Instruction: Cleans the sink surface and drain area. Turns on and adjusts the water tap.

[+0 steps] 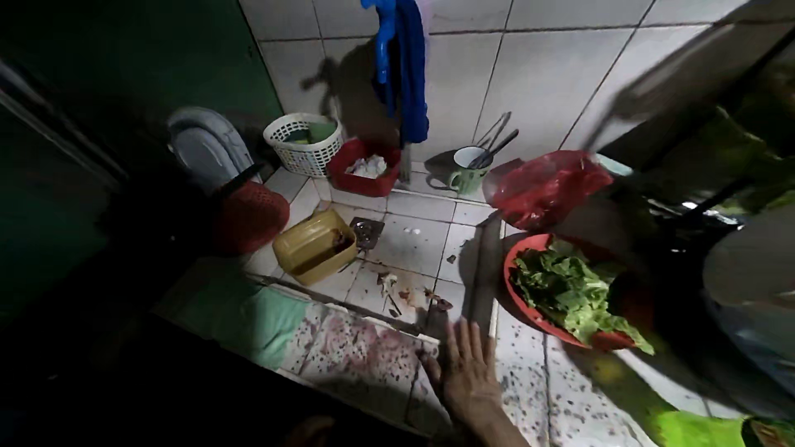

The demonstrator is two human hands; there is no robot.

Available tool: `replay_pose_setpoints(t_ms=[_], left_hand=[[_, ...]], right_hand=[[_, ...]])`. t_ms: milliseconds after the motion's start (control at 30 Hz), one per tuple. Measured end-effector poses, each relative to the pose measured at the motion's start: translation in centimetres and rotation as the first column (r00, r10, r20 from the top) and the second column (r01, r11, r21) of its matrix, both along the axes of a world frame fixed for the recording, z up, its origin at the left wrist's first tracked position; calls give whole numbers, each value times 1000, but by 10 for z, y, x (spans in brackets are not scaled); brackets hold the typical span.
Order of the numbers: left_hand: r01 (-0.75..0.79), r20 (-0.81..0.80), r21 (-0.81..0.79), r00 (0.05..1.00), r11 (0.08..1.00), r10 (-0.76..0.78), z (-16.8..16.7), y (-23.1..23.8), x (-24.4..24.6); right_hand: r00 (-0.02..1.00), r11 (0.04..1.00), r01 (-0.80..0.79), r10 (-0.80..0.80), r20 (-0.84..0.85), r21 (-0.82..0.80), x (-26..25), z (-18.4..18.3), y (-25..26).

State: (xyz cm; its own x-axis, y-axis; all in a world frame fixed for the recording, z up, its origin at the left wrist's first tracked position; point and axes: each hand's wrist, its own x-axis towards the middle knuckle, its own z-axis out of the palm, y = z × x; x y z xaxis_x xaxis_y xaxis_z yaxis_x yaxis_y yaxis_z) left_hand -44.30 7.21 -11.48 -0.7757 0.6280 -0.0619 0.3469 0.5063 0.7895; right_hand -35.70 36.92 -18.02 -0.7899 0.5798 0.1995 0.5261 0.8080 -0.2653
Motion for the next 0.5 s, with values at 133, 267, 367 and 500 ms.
replay_pose_setpoints(t_ms=[133, 267, 367, 500], left_hand=[[585, -537, -19, 678, 811, -502, -48, 63, -72], [801, -466, -418, 217, 429, -858, -51, 101, -119], [863, -295, -399, 200, 311, -934, -37, 140, -155], [760, -81, -507, 428, 407, -900, -34, 214, -217]], right_hand=[[980, 919, 51, 29, 197, -391, -75, 24, 21], [931, 914, 179, -277, -238, -365, -61, 29, 31], [833, 881, 396, -463, -302, -259, -7, 20, 22], [699, 736, 644, -677, -230, -209, 41, 0, -20]])
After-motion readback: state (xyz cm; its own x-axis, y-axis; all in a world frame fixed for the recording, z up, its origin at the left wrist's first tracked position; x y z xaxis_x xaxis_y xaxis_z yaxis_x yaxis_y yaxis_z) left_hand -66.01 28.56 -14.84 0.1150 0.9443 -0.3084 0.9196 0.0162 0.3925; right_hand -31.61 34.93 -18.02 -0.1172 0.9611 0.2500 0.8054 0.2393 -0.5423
